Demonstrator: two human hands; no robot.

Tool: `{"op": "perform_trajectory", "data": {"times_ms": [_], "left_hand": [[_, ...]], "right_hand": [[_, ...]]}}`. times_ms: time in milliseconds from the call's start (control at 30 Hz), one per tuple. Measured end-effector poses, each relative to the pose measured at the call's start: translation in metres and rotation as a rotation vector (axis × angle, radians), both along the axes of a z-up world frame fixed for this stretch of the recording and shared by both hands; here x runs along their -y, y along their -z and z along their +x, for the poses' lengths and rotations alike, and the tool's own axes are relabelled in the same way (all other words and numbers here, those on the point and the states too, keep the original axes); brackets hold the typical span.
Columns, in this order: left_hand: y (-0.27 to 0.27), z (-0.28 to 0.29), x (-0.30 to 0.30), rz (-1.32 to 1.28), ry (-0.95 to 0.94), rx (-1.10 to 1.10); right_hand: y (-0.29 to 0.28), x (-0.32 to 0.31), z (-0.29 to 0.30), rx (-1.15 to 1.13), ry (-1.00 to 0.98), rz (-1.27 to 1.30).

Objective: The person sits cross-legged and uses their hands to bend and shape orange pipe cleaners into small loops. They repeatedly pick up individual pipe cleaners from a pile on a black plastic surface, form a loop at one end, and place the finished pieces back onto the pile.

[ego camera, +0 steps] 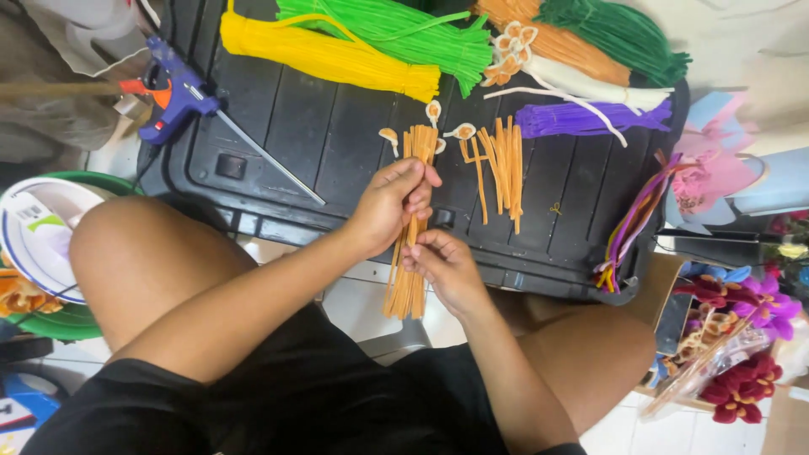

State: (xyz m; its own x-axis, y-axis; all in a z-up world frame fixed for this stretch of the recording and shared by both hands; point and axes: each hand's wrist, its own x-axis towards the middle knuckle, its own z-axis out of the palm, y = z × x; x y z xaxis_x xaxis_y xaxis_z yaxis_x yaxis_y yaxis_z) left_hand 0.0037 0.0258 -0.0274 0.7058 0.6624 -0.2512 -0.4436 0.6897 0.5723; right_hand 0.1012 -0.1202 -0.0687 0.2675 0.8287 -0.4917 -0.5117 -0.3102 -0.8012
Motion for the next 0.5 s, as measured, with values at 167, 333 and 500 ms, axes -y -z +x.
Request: {"op": "perform_trajectory", "data": {"times_ms": [167,333,500], "left_hand": [[0.0,-0.001,-0.003,0.008,0.01,0.002],[-0.007,-0.003,-0.003,0.015,0.051,-0.018],[-0.005,-0.004,-0.004,0.029,0.045,0.0]], "right_hand": [[-0.004,-0.004,-0.004,0.021,0.008,0.009],[-0.012,-0.004,-0.008,0.081,0.032,0.002],[-0.011,-0.004,-0.008,0.116,0.011,-0.005]]}}
